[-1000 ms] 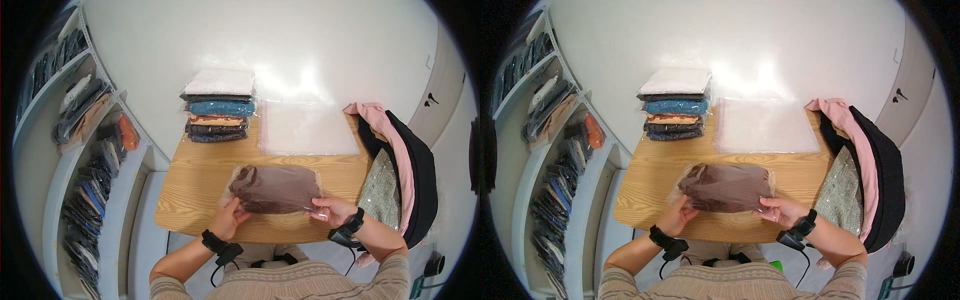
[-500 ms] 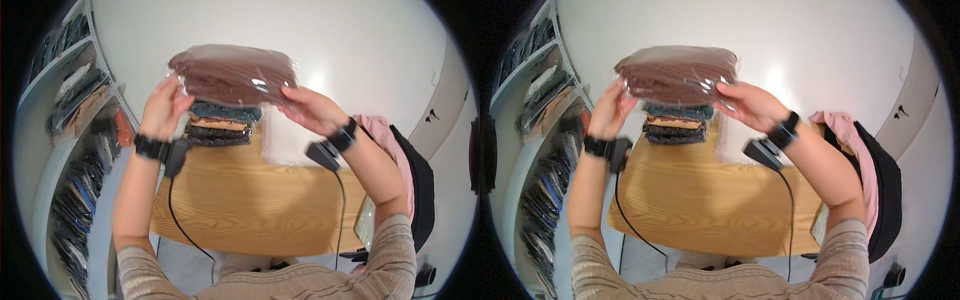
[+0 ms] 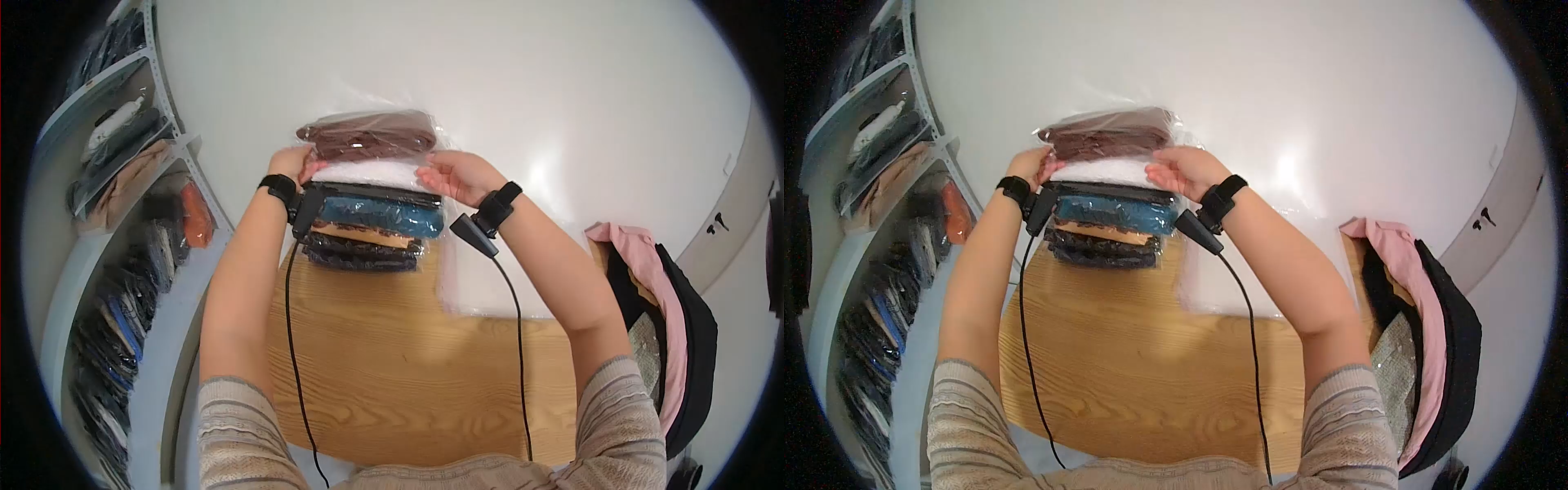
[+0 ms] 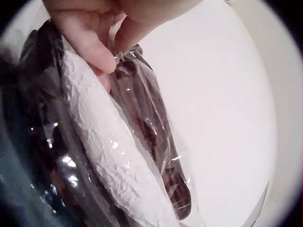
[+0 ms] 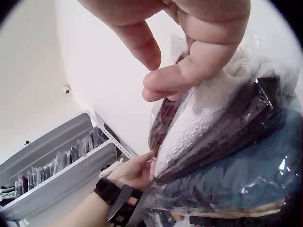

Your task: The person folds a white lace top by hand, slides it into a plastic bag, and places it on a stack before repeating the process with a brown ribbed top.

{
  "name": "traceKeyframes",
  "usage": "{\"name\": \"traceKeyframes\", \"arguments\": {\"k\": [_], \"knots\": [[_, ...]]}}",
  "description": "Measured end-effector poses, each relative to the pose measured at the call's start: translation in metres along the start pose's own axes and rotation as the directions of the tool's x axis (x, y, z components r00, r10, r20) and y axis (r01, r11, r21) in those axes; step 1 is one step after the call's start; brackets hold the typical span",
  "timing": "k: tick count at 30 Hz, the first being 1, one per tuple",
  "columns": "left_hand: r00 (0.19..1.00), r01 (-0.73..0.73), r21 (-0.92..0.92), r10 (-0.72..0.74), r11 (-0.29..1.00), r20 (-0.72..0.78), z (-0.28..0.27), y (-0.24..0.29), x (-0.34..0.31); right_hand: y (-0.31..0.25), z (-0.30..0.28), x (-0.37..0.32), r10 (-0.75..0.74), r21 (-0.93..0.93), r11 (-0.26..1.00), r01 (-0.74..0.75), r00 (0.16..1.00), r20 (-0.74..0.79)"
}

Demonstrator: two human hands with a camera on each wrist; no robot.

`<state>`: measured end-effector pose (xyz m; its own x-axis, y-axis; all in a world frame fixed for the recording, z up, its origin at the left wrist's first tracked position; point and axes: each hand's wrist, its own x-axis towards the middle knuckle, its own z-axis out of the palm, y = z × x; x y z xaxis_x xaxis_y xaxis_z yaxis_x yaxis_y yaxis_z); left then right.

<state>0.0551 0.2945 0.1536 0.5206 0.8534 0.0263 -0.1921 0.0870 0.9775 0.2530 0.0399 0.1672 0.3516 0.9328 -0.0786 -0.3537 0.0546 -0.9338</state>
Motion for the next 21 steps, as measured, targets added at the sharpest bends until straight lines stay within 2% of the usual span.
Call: {"name": "traceKeyframes", "arguments": {"k": [1,3,5,7,9,10,11,12,13,16,19,21], "knots": [[1.000,0.016,0.006,-0.016,1.000,0.006,0.000,-0.002,0.000,0.000,-0.001,-0.008,-0.014,-0.008,1.000,0.014,0.999,0.032],[0.994,-0.112,-0.180,0.114,0.977,-0.002,0.005,0.000,-0.004,-0.004,0.004,-0.032,-0.027,-0.011,1.000,0.027,1.000,0.011],[0.997,-0.062,-0.166,0.069,0.984,0.033,0.009,0.007,-0.018,-0.003,0.005,-0.060,-0.065,-0.061,0.996,0.070,0.994,0.086],[0.993,-0.111,-0.229,0.097,0.967,-0.074,0.007,0.006,-0.031,-0.002,0.000,-0.090,-0.044,-0.093,0.994,0.048,0.998,0.052],[0.986,-0.163,-0.164,0.154,0.973,-0.066,-0.019,-0.002,-0.021,-0.001,-0.005,-0.127,-0.033,-0.091,0.995,0.041,0.995,0.096],[0.959,-0.277,-0.087,0.269,0.957,-0.090,-0.034,-0.009,-0.015,-0.001,-0.012,-0.143,-0.030,-0.111,0.993,0.038,0.996,0.080],[0.950,-0.305,-0.072,0.298,0.950,-0.094,-0.037,-0.008,-0.031,-0.002,-0.016,-0.161,-0.021,-0.117,0.993,0.025,0.999,0.034],[0.962,-0.258,-0.089,0.248,0.962,-0.112,-0.029,0.001,-0.063,0.000,-0.029,-0.176,-0.038,-0.094,0.995,0.041,0.999,0.033],[0.965,-0.261,-0.125,0.258,0.957,-0.040,-0.037,-0.002,-0.077,0.000,-0.043,-0.190,-0.055,-0.071,0.996,0.058,0.998,0.039],[0.976,-0.203,-0.154,0.213,0.967,0.051,-0.032,-0.005,-0.144,-0.007,-0.079,-0.238,-0.134,-0.079,0.989,0.126,0.984,-0.113],[0.980,-0.138,-0.109,0.152,0.984,0.127,-0.027,-0.015,-0.213,-0.026,-0.101,-0.296,-0.265,-0.100,0.964,0.246,0.919,-0.292],[0.982,-0.090,-0.114,0.107,0.989,0.153,-0.030,-0.024,-0.239,-0.037,-0.133,-0.322,-0.367,-0.071,0.927,0.367,0.858,-0.360]]}}
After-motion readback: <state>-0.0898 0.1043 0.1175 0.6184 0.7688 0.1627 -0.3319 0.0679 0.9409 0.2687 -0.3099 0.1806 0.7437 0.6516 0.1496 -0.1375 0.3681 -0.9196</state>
